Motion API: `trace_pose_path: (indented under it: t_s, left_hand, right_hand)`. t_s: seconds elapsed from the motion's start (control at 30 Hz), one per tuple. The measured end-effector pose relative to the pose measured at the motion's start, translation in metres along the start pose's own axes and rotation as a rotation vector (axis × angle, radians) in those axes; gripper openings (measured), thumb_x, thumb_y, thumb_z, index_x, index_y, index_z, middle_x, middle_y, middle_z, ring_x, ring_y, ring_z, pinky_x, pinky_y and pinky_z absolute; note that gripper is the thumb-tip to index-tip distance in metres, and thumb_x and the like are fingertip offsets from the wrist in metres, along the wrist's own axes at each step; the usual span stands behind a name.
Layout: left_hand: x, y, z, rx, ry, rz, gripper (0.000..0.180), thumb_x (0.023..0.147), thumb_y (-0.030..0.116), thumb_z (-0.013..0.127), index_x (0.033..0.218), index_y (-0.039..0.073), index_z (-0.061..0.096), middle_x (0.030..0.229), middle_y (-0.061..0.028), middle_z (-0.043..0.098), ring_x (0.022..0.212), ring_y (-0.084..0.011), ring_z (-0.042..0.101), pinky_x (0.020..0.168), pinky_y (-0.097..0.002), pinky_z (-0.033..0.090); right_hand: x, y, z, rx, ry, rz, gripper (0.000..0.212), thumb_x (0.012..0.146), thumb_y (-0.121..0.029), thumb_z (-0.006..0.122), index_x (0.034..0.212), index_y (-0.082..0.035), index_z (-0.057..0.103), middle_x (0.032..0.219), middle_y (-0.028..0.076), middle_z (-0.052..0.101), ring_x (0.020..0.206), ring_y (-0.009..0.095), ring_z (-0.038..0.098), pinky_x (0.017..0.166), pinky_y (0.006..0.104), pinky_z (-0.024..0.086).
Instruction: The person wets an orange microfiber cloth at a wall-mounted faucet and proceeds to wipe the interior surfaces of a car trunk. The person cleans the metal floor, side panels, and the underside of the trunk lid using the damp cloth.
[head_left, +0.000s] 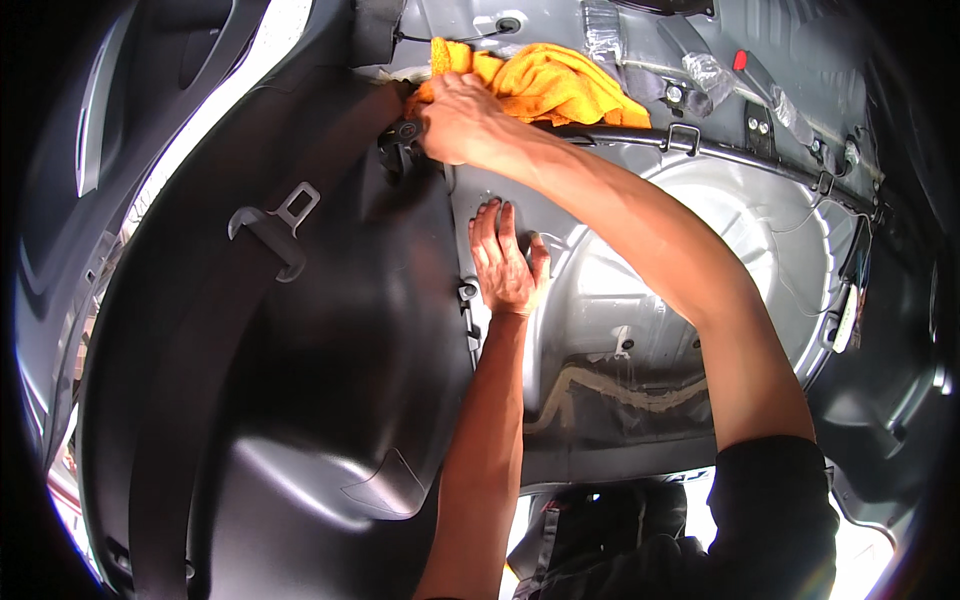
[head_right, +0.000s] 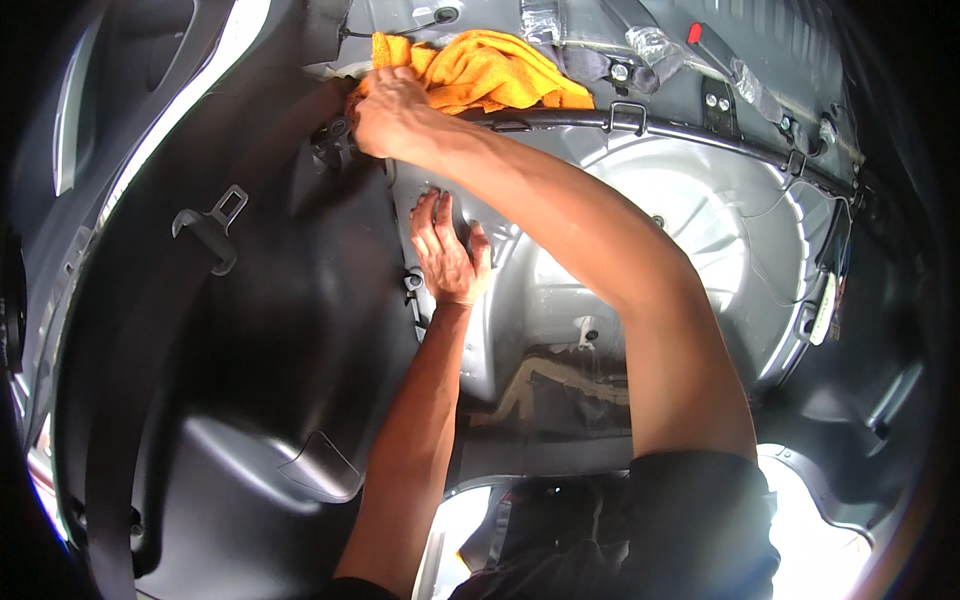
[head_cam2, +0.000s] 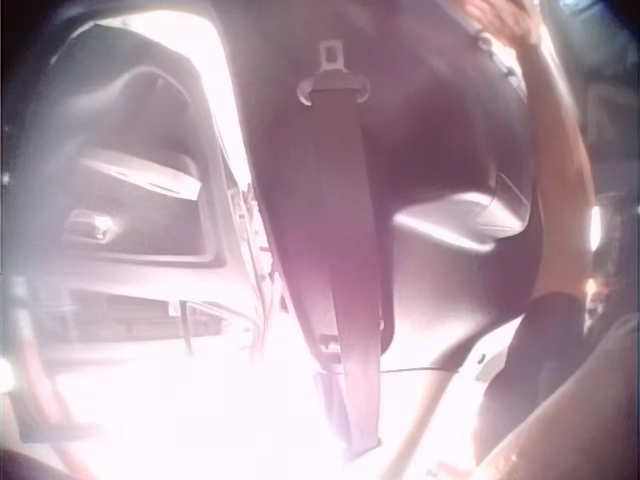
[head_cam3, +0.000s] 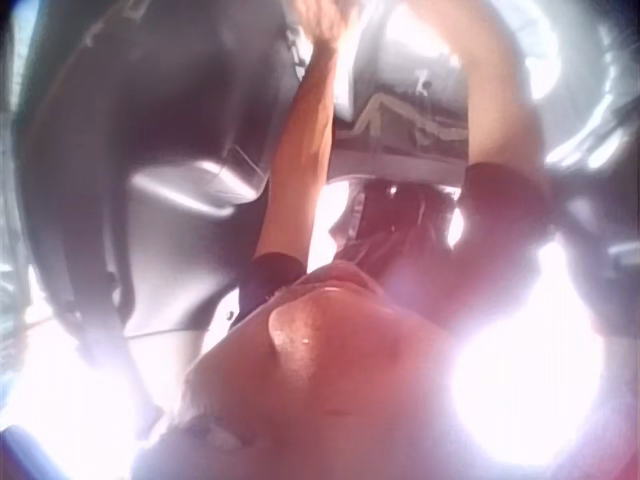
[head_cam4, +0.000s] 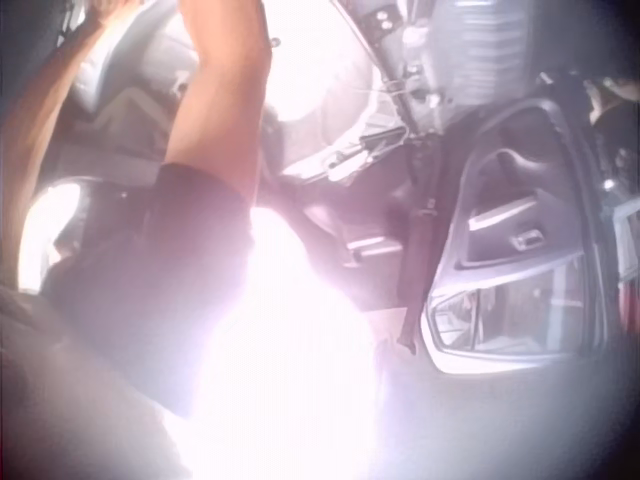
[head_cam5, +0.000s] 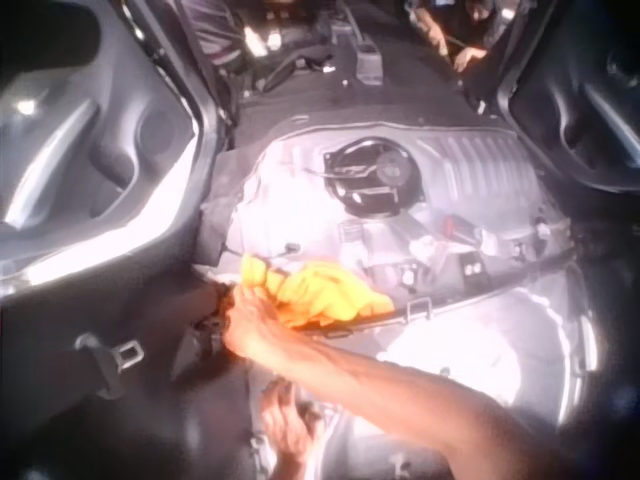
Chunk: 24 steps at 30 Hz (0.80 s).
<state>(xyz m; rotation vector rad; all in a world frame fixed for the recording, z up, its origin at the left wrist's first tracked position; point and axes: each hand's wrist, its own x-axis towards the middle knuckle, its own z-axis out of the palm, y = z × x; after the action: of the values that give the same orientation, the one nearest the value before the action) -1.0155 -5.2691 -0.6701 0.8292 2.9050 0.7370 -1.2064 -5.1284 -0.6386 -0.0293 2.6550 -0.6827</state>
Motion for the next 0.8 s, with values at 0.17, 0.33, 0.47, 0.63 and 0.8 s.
trace_pose_path:
  t_s: [0.17,0.33,0.47,0.63,0.8]
  left_hand:
    - [0.002,0.003,0.002,-0.022,-0.005,-0.007,0.064,0.092,0.021,0.064,0.15,0.001,0.044,0.153,-0.0211,0.044,0.143,-0.0426,0.041,0.123,-0.0585,0.033]
    - [-0.006,0.001,0.001,-0.02,-0.026,-0.024,0.064,0.092,0.022,0.065,0.149,0.001,0.045,0.153,-0.0205,0.044,0.144,-0.0416,0.039,0.124,-0.0574,0.032]
    - [-0.006,0.001,-0.002,0.001,-0.02,-0.032,0.064,0.092,0.022,0.066,0.149,0.001,0.045,0.153,-0.0205,0.043,0.143,-0.0419,0.038,0.125,-0.0567,0.031]
    - [0.004,0.008,0.004,-0.012,-0.027,-0.006,0.065,0.092,0.022,0.066,0.15,0.001,0.044,0.154,-0.0207,0.043,0.144,-0.0425,0.038,0.124,-0.0578,0.031]
    - [0.003,0.006,0.007,-0.014,-0.023,-0.002,0.065,0.092,0.023,0.065,0.15,0.001,0.044,0.154,-0.0211,0.043,0.144,-0.0432,0.038,0.124,-0.0584,0.032]
  right_hand:
    - [-0.001,0.015,-0.001,-0.067,0.155,-0.02,0.031,0.093,-0.028,0.066,0.105,-0.003,0.081,0.123,0.026,0.069,0.122,0.038,0.063,0.108,0.0502,0.047]
    - [0.0,0.054,-0.023,-0.063,0.362,0.168,0.025,0.092,-0.024,0.062,0.089,-0.007,0.081,0.083,0.012,0.078,0.083,0.034,0.078,0.081,0.0465,0.062]
    - [0.002,0.073,-0.066,0.296,0.235,0.214,0.025,0.092,-0.024,0.062,0.095,-0.01,0.082,0.098,0.008,0.079,0.087,0.033,0.075,0.085,0.0427,0.06]
    - [0.049,0.069,0.001,0.426,0.347,-0.374,0.019,0.087,-0.017,0.074,0.102,-0.008,0.082,0.118,0.005,0.073,0.107,0.028,0.071,0.093,0.0411,0.055]
    - [0.047,0.091,0.009,-0.078,0.494,-0.521,0.016,0.083,-0.017,0.074,0.096,-0.008,0.08,0.106,0.011,0.075,0.095,0.032,0.073,0.089,0.0421,0.058]
